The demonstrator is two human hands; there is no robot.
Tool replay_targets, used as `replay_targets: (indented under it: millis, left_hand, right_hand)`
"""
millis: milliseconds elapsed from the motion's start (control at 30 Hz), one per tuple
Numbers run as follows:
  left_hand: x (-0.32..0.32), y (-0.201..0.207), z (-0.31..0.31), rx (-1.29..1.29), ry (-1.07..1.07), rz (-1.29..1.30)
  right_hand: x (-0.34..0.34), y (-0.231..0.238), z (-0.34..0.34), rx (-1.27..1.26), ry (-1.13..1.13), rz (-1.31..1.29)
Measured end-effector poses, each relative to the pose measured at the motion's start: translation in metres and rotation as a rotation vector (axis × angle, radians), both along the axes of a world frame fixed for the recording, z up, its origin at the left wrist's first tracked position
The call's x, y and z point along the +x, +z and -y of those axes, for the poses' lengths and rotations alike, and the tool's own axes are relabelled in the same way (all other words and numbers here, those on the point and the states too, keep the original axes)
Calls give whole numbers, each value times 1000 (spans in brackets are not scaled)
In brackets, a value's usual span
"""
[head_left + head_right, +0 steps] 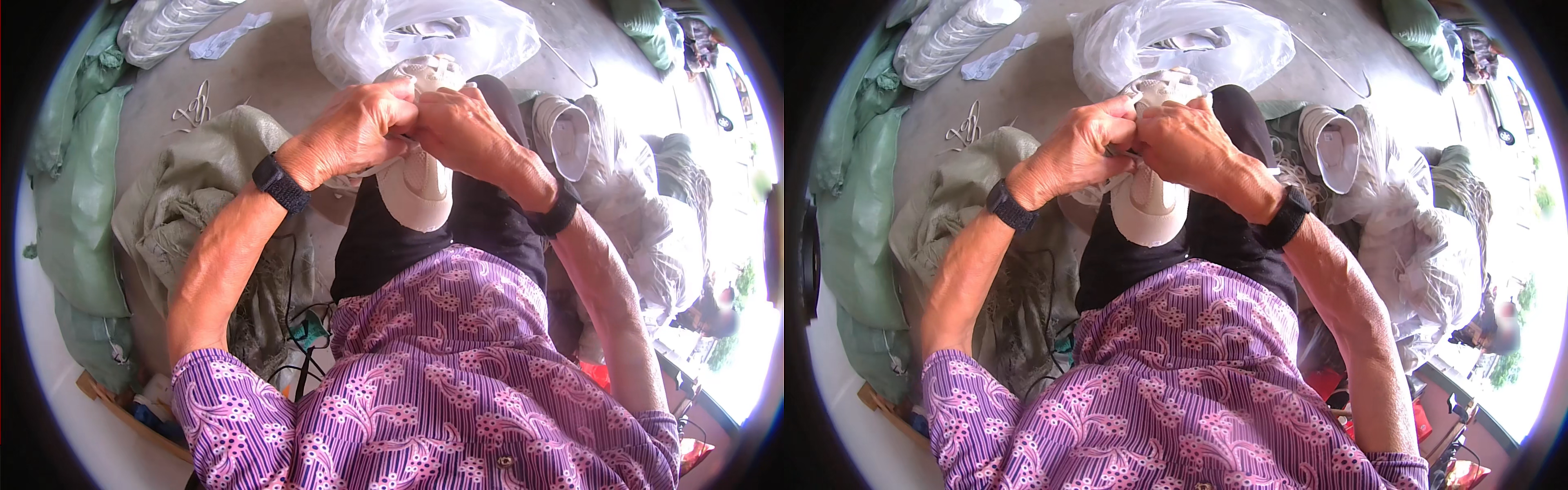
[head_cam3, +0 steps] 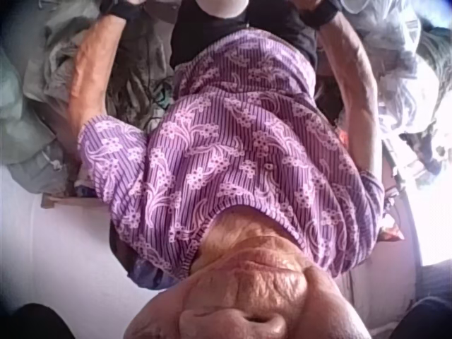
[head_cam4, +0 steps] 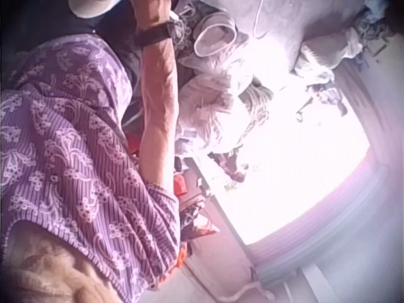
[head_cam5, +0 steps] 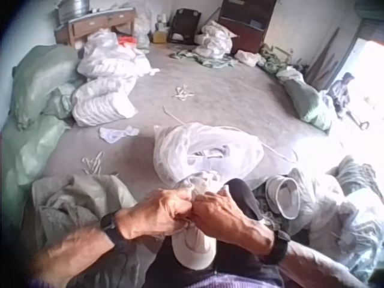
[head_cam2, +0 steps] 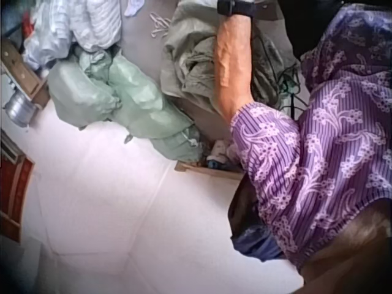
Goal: The recorder is lacing up white sneakers while sitting down in a manufacturing storage area.
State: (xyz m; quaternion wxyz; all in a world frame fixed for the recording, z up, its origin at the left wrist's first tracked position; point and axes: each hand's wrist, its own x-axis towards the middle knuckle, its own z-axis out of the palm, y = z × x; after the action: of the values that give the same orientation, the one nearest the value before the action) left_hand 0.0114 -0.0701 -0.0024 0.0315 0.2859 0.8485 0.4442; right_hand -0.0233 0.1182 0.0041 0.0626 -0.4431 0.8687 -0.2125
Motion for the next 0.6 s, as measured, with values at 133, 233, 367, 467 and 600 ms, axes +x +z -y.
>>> replay_targets:
  millis: [133,233,367,467,600]
  left_hand:
    - [-3,-3,2,17,-18,14]
    - [1,1,2,3,-18,16]
    - [1,7,-4,82,17,2]
    - [-1,4,-5,78,3,-23]
    - [0,-2,-8,39,33,-25]
  right_hand:
    - [-6,0,2,11,33,101]
    - [-3,-1,2,-3,52,45]
    - [-3,-7,-1,-55,54,-62]
    - [-9,-11,-1,-68,35,-25]
    - [-10,-13,-4,-54,55,94]
